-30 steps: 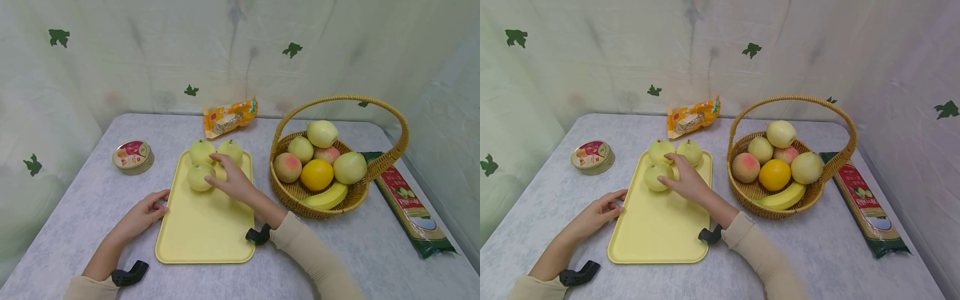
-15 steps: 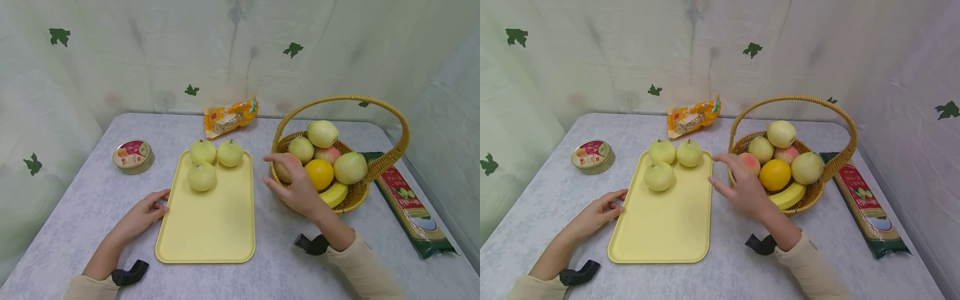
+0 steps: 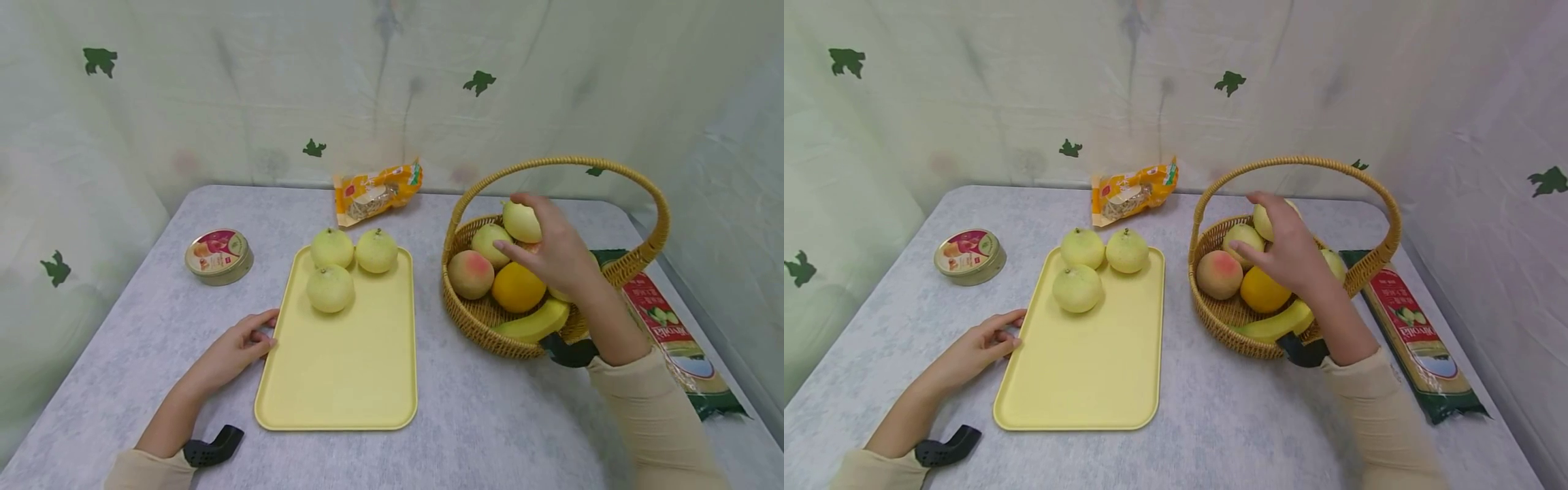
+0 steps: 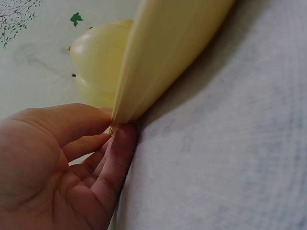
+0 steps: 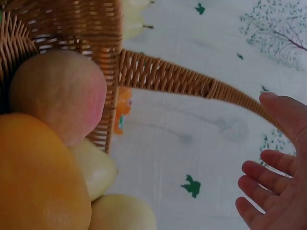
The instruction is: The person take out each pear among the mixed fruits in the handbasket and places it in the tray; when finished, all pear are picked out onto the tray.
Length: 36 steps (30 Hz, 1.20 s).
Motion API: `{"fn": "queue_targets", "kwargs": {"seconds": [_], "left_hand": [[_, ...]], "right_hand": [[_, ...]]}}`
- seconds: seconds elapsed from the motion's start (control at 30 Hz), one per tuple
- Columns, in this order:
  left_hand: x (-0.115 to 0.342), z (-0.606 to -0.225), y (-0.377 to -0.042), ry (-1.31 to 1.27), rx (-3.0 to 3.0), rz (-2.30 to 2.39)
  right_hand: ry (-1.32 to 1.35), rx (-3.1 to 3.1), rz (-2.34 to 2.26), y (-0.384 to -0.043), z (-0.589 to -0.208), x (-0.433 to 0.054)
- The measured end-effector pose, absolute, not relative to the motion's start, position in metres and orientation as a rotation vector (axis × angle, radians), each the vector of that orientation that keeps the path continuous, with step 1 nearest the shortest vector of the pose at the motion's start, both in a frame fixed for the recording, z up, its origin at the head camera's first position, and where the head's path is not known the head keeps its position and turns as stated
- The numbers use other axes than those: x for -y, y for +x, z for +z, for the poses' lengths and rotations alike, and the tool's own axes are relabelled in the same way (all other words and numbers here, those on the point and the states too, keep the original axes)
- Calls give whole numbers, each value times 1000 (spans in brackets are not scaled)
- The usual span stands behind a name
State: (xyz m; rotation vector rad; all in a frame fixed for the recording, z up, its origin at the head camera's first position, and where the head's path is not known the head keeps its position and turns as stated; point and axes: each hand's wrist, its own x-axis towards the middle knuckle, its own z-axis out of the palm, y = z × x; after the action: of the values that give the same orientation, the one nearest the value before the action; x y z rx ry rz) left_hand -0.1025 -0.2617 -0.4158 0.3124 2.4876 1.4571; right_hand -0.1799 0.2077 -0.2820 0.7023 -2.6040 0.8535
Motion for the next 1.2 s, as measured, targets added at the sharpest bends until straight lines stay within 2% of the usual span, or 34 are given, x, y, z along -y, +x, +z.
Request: {"fn": "queue_targets", "kwargs": {"seconds": [0.33,0.7,1.2], "left_hand": [[262,-416,-103,312,-2487,1457],[263,-419,-104,337,-2507,1455],[263,-418,-104,347,-2494,1468]], "right_hand": [[487,2773,937,-211,-287,-225],[493,2723,864,-229,-304,-236],[473,2705,872,-238,-317,-240]]}}
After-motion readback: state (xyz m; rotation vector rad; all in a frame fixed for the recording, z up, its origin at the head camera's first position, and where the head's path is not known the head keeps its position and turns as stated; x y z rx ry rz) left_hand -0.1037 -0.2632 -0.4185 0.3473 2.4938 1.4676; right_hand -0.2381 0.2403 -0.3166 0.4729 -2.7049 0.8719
